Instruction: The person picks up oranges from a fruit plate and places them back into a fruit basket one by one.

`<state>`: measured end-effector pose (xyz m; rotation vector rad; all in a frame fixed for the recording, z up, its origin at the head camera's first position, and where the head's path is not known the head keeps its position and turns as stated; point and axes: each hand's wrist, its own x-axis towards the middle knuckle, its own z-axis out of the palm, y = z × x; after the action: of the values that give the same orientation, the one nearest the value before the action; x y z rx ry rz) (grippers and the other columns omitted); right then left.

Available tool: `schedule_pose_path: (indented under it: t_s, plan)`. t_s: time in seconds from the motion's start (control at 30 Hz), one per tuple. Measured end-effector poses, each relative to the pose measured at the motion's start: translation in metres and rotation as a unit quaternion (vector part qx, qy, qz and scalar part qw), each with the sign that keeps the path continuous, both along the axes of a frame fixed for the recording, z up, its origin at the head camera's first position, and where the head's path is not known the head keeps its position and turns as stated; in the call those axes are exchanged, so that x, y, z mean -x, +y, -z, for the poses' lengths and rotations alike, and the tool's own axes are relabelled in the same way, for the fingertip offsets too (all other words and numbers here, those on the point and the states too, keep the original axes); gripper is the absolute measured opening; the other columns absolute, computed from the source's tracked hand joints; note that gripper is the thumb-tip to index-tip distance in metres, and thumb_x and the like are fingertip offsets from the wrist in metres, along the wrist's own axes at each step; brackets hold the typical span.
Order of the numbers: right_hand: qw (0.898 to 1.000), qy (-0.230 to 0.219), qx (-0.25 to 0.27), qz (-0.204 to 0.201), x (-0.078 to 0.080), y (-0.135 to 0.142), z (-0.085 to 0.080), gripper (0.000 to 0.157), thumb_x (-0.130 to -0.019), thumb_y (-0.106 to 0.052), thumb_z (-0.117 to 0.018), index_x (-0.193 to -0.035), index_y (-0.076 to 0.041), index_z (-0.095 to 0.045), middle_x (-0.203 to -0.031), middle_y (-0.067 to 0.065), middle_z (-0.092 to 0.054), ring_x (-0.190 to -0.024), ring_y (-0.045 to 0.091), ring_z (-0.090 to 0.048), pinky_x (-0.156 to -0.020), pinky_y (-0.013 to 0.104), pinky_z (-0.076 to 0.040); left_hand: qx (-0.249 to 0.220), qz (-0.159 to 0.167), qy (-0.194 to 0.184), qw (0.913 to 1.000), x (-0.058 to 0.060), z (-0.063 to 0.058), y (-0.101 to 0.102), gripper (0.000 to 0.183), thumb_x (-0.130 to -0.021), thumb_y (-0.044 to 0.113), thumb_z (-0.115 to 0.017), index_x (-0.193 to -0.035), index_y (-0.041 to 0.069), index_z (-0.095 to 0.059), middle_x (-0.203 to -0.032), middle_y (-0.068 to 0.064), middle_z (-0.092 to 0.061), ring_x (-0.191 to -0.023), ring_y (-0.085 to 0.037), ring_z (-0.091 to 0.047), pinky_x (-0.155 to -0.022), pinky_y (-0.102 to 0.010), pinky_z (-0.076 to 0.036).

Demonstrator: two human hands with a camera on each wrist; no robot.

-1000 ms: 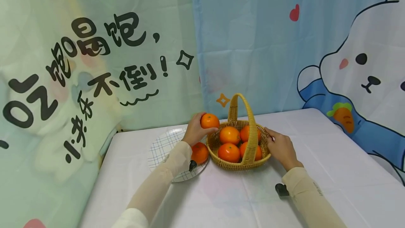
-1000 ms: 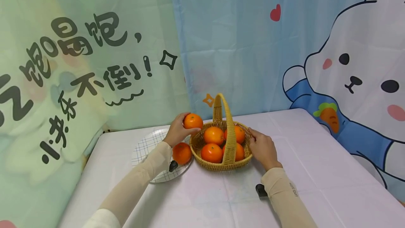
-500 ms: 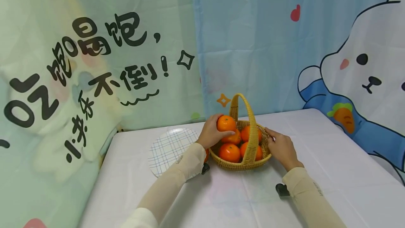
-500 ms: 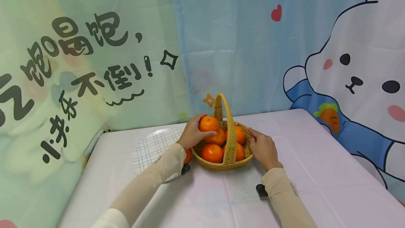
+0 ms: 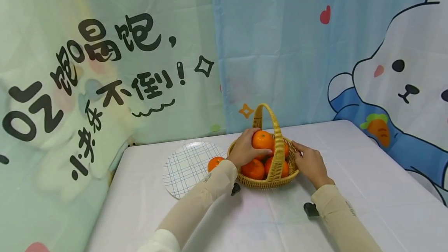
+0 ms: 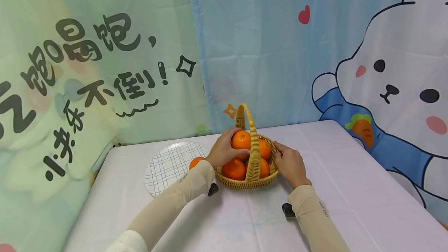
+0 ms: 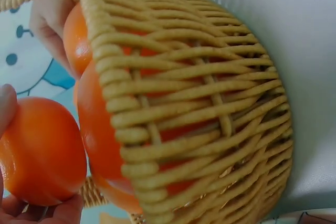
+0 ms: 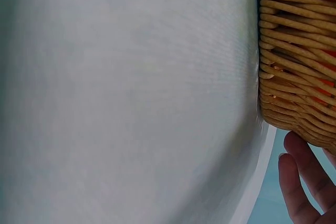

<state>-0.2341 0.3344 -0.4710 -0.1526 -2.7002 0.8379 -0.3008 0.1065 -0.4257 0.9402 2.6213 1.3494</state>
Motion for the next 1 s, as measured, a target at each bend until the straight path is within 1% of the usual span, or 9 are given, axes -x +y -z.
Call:
schedule_pose_path:
  t_s: [0.07,0.17,0.3,0.43,0.6,0.73,0.9,1.0]
  plan:
    - [1.000,0.003,0.000,-0.001,0.000,0.000,0.000,0.044,-0.097,-0.007,-0.047,-0.140,0.001,-0.050,-0.120,0.030,-0.059,-0.062,0.023,-0.047,-0.052,0.032,-0.038,0.007,0.002,0.006,1.0000,-0.001,0.001,0.002,0.081,-0.080,0.042,-0.080,-0.145,0.012,-0.043,-0.136,-0.005,-0.049,-0.112,-0.018,-0.054,-0.091,-0.032,-0.050]
    - [1.000,0.002,-0.001,-0.002,0.001,0.000,0.001,0.044,-0.097,-0.007,-0.047,-0.140,0.002,-0.050,-0.122,0.031,-0.058,-0.063,0.023,-0.047,-0.052,0.031,-0.038,0.018,0.004,0.015,0.9997,-0.001,0.003,0.005,0.080,-0.080,0.042,-0.080,-0.145,0.012,-0.043,-0.137,-0.005,-0.049,-0.112,-0.018,-0.054,-0.090,-0.030,-0.050]
    - [1.000,0.000,-0.002,-0.001,0.001,-0.001,0.001,0.044,-0.097,-0.007,-0.047,-0.140,0.001,-0.049,-0.128,0.031,-0.055,-0.069,0.026,-0.050,-0.054,0.032,-0.039,0.023,0.011,0.024,0.9994,-0.001,0.007,0.009,0.078,-0.081,0.040,-0.079,-0.144,0.012,-0.043,-0.137,-0.005,-0.050,-0.112,-0.017,-0.054,-0.089,-0.029,-0.050]
    - [1.000,0.001,-0.004,0.002,0.001,0.000,0.001,0.044,-0.097,-0.007,-0.047,-0.140,0.000,-0.049,-0.130,0.031,-0.053,-0.074,0.028,-0.052,-0.056,0.033,-0.039,0.023,0.017,0.029,0.9992,-0.002,0.009,0.011,0.075,-0.083,0.037,-0.079,-0.144,0.011,-0.044,-0.135,-0.005,-0.051,-0.111,-0.017,-0.055,-0.088,-0.029,-0.051]
    - [1.000,-0.006,-0.003,0.005,0.000,0.000,0.001,0.044,-0.098,-0.007,-0.046,-0.142,-0.001,-0.048,-0.133,0.031,-0.051,-0.083,0.031,-0.054,-0.063,0.036,-0.042,0.028,0.022,0.032,0.9989,-0.004,0.012,0.015,0.070,-0.085,0.034,-0.077,-0.142,0.011,-0.045,-0.130,-0.004,-0.052,-0.109,-0.015,-0.055,-0.087,-0.026,-0.050]
    - [1.000,-0.009,-0.001,0.005,0.000,0.000,0.002,0.044,-0.098,-0.008,-0.046,-0.142,-0.001,-0.048,-0.134,0.031,-0.050,-0.087,0.032,-0.054,-0.067,0.038,-0.044,0.029,0.021,0.035,0.9988,-0.005,0.013,0.015,0.070,-0.084,0.032,-0.078,-0.142,0.012,-0.045,-0.131,-0.004,-0.053,-0.110,-0.015,-0.055,-0.088,-0.027,-0.050]
    - [1.000,-0.003,-0.005,0.004,-0.001,0.000,0.001,0.044,-0.097,-0.008,-0.046,-0.141,0.000,-0.049,-0.131,0.032,-0.052,-0.076,0.029,-0.053,-0.059,0.035,-0.042,0.031,0.022,0.041,0.9985,-0.005,0.013,0.015,0.072,-0.083,0.033,-0.079,-0.142,0.012,-0.045,-0.133,-0.004,-0.053,-0.112,-0.016,-0.054,-0.089,-0.027,-0.050]
    - [1.000,0.001,-0.006,0.003,-0.001,-0.001,0.000,0.044,-0.097,-0.007,-0.046,-0.141,0.000,-0.049,-0.130,0.032,-0.053,-0.074,0.028,-0.052,-0.057,0.033,-0.040,0.029,0.023,0.043,0.9984,-0.005,0.013,0.014,0.073,-0.082,0.033,-0.080,-0.143,0.011,-0.044,-0.133,-0.004,-0.052,-0.113,-0.016,-0.054,-0.090,-0.027,-0.049]
